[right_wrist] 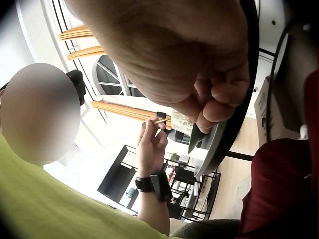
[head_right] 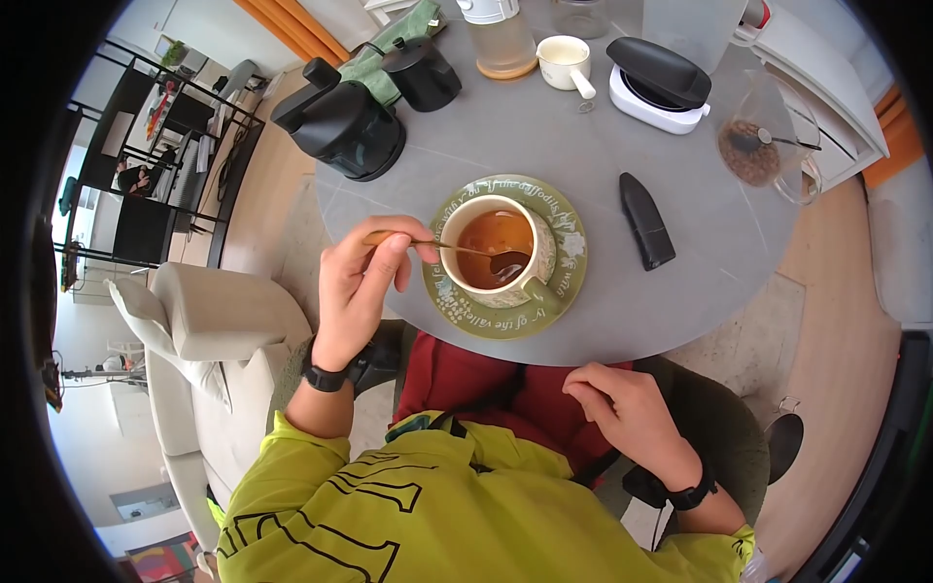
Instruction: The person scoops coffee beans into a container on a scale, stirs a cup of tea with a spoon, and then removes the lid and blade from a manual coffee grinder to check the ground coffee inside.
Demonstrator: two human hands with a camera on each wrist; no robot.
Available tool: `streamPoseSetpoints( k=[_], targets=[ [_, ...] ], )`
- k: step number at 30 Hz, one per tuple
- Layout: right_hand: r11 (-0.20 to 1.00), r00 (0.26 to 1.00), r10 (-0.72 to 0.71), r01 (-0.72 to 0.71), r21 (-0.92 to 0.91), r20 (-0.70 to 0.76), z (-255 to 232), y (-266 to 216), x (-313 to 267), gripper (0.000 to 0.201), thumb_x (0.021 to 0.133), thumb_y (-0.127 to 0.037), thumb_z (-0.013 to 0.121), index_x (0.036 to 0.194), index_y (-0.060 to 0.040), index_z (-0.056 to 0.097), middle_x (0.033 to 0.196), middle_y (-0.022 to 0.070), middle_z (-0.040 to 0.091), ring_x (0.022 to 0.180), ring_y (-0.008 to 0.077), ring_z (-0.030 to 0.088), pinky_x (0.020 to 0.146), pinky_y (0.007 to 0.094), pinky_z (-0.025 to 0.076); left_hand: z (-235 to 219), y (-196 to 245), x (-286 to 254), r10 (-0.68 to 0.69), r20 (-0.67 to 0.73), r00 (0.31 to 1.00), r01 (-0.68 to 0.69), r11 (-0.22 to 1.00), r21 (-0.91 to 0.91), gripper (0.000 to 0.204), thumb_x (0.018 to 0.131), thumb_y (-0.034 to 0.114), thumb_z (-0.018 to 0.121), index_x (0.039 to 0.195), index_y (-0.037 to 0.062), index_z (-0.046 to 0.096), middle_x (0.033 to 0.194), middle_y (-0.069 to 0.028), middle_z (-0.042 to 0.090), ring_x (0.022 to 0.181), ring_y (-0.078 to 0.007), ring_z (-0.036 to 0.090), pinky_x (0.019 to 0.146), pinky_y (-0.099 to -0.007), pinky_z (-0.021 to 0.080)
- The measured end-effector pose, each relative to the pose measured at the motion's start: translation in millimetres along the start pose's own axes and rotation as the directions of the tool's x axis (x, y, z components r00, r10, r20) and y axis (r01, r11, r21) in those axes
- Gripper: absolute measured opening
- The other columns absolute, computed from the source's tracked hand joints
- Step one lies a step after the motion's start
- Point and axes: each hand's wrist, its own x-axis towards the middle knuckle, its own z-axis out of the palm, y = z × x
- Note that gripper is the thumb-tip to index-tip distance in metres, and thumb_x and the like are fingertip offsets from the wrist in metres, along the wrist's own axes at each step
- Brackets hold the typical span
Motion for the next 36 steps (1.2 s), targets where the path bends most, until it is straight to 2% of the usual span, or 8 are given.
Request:
streamPoseSetpoints(
  k=[5, 8, 12, 17, 20, 26, 31, 36],
  targets=[
    [1.0, 1.0, -0.005, 0.005, -0.008, -0.001, 0, 1, 0, 0.004, 0.089, -0.006, 0.06, 0.089, -0.0028, 0.061, 0.067, 0.0085, 0.059, 0.053, 0.0167, 0.057, 0.051, 0.0281, 0.044, 4, -2, 5, 0.164, -0.067, 0.984, -0.153, 0.978, 0.143, 0.013, 0.093, 0.004, 0.054, 0.099, 0.0009, 0.065, 0.078, -0.007, 0.068, 0.061, -0.0107, 0.058, 0.056, -0.0227, 0.046],
    [1.0, 1.0, 0.003, -0.003, -0.009, 0.009, -1, -1, -1, 0.004, 0.089, -0.006, 0.06, 0.089, -0.003, 0.061, 0.067, 0.0084, 0.059, 0.053, 0.0166, 0.057, 0.051, 0.0282, 0.044, -1, 3, 3, 0.144, -0.101, 0.984, -0.111, 0.953, 0.28, 0.012, 0.092, 0.003, 0.055, 0.098, 0.0004, 0.065, 0.077, -0.0078, 0.067, 0.064, -0.0127, 0.061, 0.058, -0.0229, 0.047],
    [1.0, 1.0, 0.004, -0.004, -0.005, 0.005, -1, -1, -1, 0.004, 0.089, -0.006, 0.06, 0.089, -0.0028, 0.061, 0.067, 0.0082, 0.059, 0.053, 0.0162, 0.057, 0.051, 0.0282, 0.044, -13, 4, -3, 0.132, -0.111, 0.985, -0.095, 0.952, 0.29, 0.012, 0.093, 0.004, 0.055, 0.098, 0.0004, 0.065, 0.077, -0.0071, 0.067, 0.064, -0.0123, 0.061, 0.058, -0.0226, 0.047],
    [1.0, 1.0, -0.002, 0.002, -0.005, 0.008, 1, -2, 0, 0.004, 0.089, -0.006, 0.06, 0.088, -0.0023, 0.061, 0.067, 0.0084, 0.059, 0.053, 0.0162, 0.057, 0.051, 0.028, 0.044, -10, 0, -5, 0.0, -0.021, 1.0, 0.001, 0.998, 0.068, 0.015, 0.095, 0.007, 0.053, 0.101, 0.0016, 0.066, 0.08, -0.0039, 0.069, 0.058, -0.0063, 0.054, 0.052, -0.0202, 0.043],
    [1.0, 1.0, 0.003, -0.002, -0.009, 0.007, 1, -1, -1, 0.004, 0.089, -0.006, 0.06, 0.088, -0.0022, 0.061, 0.067, 0.0086, 0.06, 0.053, 0.0165, 0.057, 0.051, 0.028, 0.044, 0, -3, -3, 0.045, -0.03, 0.999, -0.044, 0.999, 0.008, 0.016, 0.095, 0.008, 0.052, 0.101, 0.0019, 0.066, 0.082, -0.0029, 0.069, 0.056, -0.0041, 0.051, 0.05, -0.0195, 0.042],
    [0.999, 0.999, -0.034, 0.034, 0.015, -0.011, 1, 4, -2, 0.007, 0.089, -0.007, 0.06, 0.084, -0.0009, 0.059, 0.066, 0.0092, 0.06, 0.054, 0.0174, 0.058, 0.051, 0.0285, 0.044, 0, -1, 2, 0.185, -0.09, 0.979, -0.158, 0.955, 0.251, 0.013, 0.092, 0.004, 0.056, 0.099, 0.0024, 0.066, 0.079, -0.0085, 0.068, 0.061, -0.0127, 0.06, 0.056, -0.0239, 0.047],
    [0.997, 0.999, -0.046, 0.046, -0.059, 0.0, -1, 0, -1, 0.02, 0.089, -0.01, 0.06, 0.075, -0.0001, 0.052, 0.063, 0.0127, 0.055, 0.052, 0.0265, 0.054, 0.049, 0.0333, 0.042, -10, 7, -4, 0.138, -0.096, 0.986, -0.1, 0.941, 0.323, 0.011, 0.092, 0.004, 0.057, 0.098, 0.002, 0.065, 0.079, -0.0087, 0.067, 0.068, -0.0137, 0.064, 0.06, -0.0243, 0.048],
    [0.973, 0.986, -0.163, 0.156, -0.17, -0.022, 1, 5, 0, 0.025, 0.088, -0.009, 0.06, 0.07, 0.0009, 0.046, 0.061, 0.0158, 0.046, 0.052, 0.0333, 0.046, 0.048, 0.0374, 0.037, -8, 11, -6, 0.065, -0.005, 0.998, -0.064, 0.992, 0.111, 0.012, 0.093, 0.004, 0.055, 0.098, -0.0001, 0.065, 0.081, -0.0078, 0.069, 0.072, -0.0136, 0.065, 0.064, -0.0244, 0.049]
  ],
)
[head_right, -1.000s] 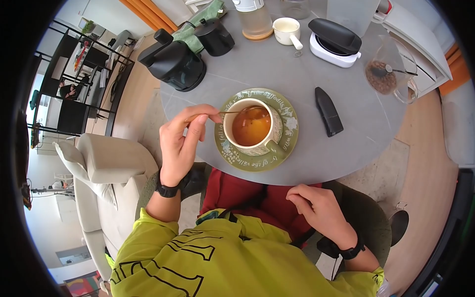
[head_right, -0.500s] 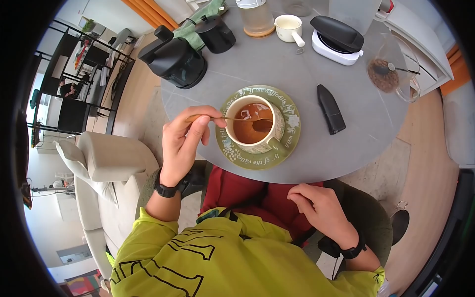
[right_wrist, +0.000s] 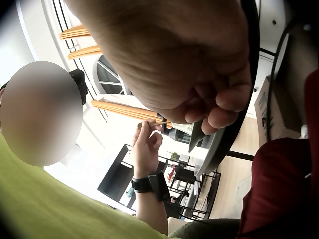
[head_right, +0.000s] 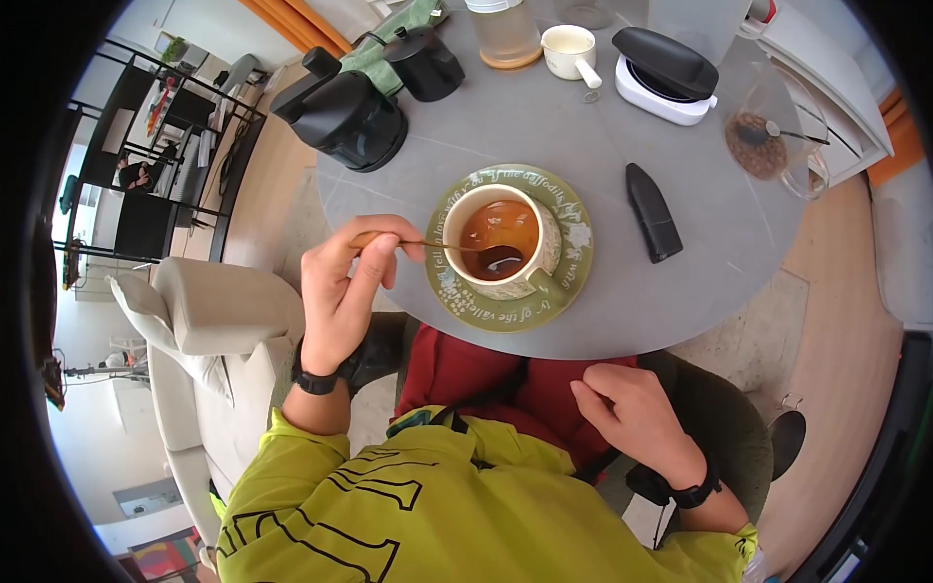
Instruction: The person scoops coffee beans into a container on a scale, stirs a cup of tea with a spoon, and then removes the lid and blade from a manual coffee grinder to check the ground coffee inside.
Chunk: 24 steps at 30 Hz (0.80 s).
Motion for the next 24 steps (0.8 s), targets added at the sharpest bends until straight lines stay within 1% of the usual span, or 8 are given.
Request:
streamPoseSetpoints(
  k=[1, 3, 7, 9, 13, 15, 18, 24],
  targets=[
    [1.0, 1.0, -0.012, 0.012, -0.013, -0.008, 0, -2, 1, 0.025, 0.087, -0.008, 0.061, 0.069, 0.0011, 0.045, 0.061, 0.0163, 0.044, 0.052, 0.0343, 0.044, 0.047, 0.0382, 0.036, 3, -2, 1, -0.001, -0.001, 1.0, 0.001, 1.0, 0.0, 0.012, 0.093, 0.004, 0.055, 0.098, -0.0001, 0.065, 0.081, -0.0078, 0.069, 0.072, -0.0136, 0.065, 0.064, -0.0244, 0.049],
    [1.0, 1.0, 0.003, -0.003, 0.002, -0.018, -1, -3, 1, 0.025, 0.087, -0.008, 0.061, 0.069, 0.0012, 0.045, 0.061, 0.016, 0.044, 0.051, 0.0338, 0.044, 0.047, 0.0379, 0.036, 9, -7, 4, 0.071, 0.009, 0.997, -0.07, 0.997, -0.033, 0.017, 0.094, 0.004, 0.049, 0.099, 0.0001, 0.065, 0.085, -0.0064, 0.069, 0.056, -0.0064, 0.05, 0.054, -0.0199, 0.043],
    [0.997, 0.998, 0.056, -0.054, 0.055, -0.031, 1, 1, -1, 0.026, 0.086, -0.008, 0.061, 0.069, 0.0016, 0.045, 0.061, 0.0154, 0.044, 0.05, 0.0326, 0.043, 0.047, 0.0368, 0.035, 10, -6, 8, 0.124, -0.01, 0.992, -0.124, 0.991, 0.048, 0.016, 0.094, 0.003, 0.05, 0.099, 0.0001, 0.065, 0.086, -0.0062, 0.07, 0.056, -0.0066, 0.05, 0.053, -0.0199, 0.042],
    [0.997, 0.998, 0.056, -0.054, 0.06, -0.031, 1, 0, -1, 0.026, 0.086, -0.008, 0.061, 0.069, 0.0016, 0.045, 0.06, 0.0153, 0.044, 0.05, 0.0323, 0.043, 0.047, 0.0366, 0.035, 5, -4, 8, 0.165, -0.025, 0.986, -0.146, 0.926, 0.348, 0.01, 0.09, 0.005, 0.058, 0.097, 0.0021, 0.066, 0.077, -0.0088, 0.068, 0.068, -0.0178, 0.066, 0.06, -0.0266, 0.05],
    [0.997, 0.998, 0.043, -0.041, 0.061, -0.035, 0, 0, -1, 0.026, 0.086, -0.008, 0.062, 0.069, 0.0015, 0.045, 0.06, 0.015, 0.043, 0.05, 0.0317, 0.043, 0.046, 0.0363, 0.035, -1, -3, 6, 0.167, -0.076, 0.983, -0.133, 0.933, 0.334, 0.01, 0.09, 0.005, 0.059, 0.097, 0.0028, 0.065, 0.076, -0.008, 0.067, 0.066, -0.0177, 0.066, 0.057, -0.0266, 0.049],
    [0.997, 0.998, 0.047, -0.045, 0.063, -0.035, 1, 1, -1, 0.026, 0.086, -0.008, 0.062, 0.069, 0.0014, 0.045, 0.06, 0.0149, 0.043, 0.05, 0.0316, 0.043, 0.046, 0.0363, 0.035, -6, 1, 3, 0.06, -0.048, 0.997, -0.046, 0.963, 0.264, 0.009, 0.09, 0.005, 0.059, 0.097, 0.0027, 0.065, 0.077, -0.0085, 0.067, 0.068, -0.0178, 0.067, 0.059, -0.0259, 0.049],
    [0.997, 0.998, 0.05, -0.048, 0.063, -0.032, 2, 2, -1, 0.026, 0.086, -0.008, 0.062, 0.069, 0.0013, 0.045, 0.06, 0.0149, 0.043, 0.049, 0.0314, 0.042, 0.046, 0.0364, 0.035, -5, 2, 1, 0.038, 0.006, 0.999, -0.039, 0.989, 0.14, 0.01, 0.09, 0.005, 0.059, 0.098, 0.0024, 0.065, 0.079, -0.0092, 0.068, 0.069, -0.018, 0.067, 0.06, -0.0254, 0.05],
    [0.996, 0.998, 0.065, -0.064, 0.062, -0.02, 2, 2, -1, 0.026, 0.086, -0.008, 0.062, 0.069, 0.0012, 0.045, 0.06, 0.0149, 0.043, 0.05, 0.0314, 0.043, 0.047, 0.0363, 0.035, 9, -1, 7, 0.117, 0.01, 0.993, -0.117, 0.991, 0.071, 0.012, 0.091, 0.004, 0.058, 0.1, 0.0022, 0.066, 0.081, -0.0092, 0.068, 0.069, -0.0179, 0.066, 0.061, -0.0251, 0.049]
  ],
)
